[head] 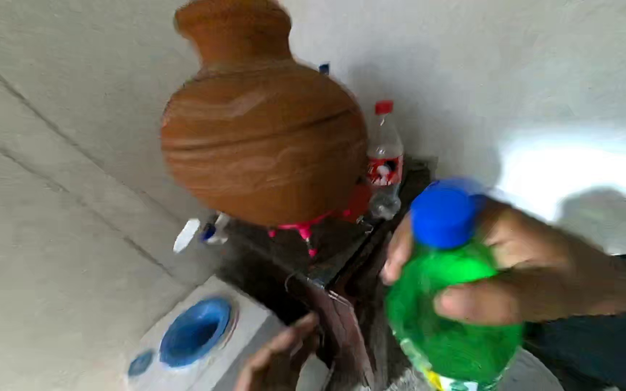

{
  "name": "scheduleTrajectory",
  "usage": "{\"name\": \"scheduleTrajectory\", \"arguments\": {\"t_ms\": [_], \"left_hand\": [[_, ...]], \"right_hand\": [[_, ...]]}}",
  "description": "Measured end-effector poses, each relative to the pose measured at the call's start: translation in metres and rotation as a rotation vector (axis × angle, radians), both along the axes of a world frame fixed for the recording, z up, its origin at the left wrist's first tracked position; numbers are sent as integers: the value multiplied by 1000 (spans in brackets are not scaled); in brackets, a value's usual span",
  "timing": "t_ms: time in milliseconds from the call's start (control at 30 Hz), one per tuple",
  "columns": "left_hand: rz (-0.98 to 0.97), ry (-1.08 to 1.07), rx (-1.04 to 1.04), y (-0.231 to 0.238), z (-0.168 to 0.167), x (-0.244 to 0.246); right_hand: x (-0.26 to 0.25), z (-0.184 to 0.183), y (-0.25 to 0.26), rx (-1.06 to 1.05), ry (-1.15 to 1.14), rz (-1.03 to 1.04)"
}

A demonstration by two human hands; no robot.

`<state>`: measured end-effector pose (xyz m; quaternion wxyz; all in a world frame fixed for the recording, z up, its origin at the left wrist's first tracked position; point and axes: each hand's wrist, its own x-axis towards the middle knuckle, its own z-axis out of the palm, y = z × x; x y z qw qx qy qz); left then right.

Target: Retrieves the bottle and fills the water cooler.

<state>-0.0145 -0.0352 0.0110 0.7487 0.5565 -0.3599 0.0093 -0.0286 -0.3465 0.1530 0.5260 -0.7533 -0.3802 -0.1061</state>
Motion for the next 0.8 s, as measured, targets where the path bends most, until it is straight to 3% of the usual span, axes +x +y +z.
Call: {"name": "scheduleTrajectory", "arguments": {"t_ms": [67, 133, 333, 500, 600, 700, 800], "left_hand": [[7, -64, -15, -4, 23, -7], [22, -84, 49, 7, 31, -14], [324, 90, -41, 100, -17, -71], [856, 183, -22, 172, -57, -168], [1183, 295, -185, 192, -78, -215], [1376, 439, -412, 207, -87, -238], [1482, 481, -582, 224, -100, -230]], "right_hand": [[15, -62, 54, -43, 204, 202], [24, -103, 103, -100, 236, 320], [23, -151, 230, -218, 280, 667], [-31, -177, 344, -541, 130, 694], [-77, -206, 404, -562, -53, 629], [-111, -225, 443, -558, -234, 509], [-118, -229, 463, -625, -366, 452]]}}
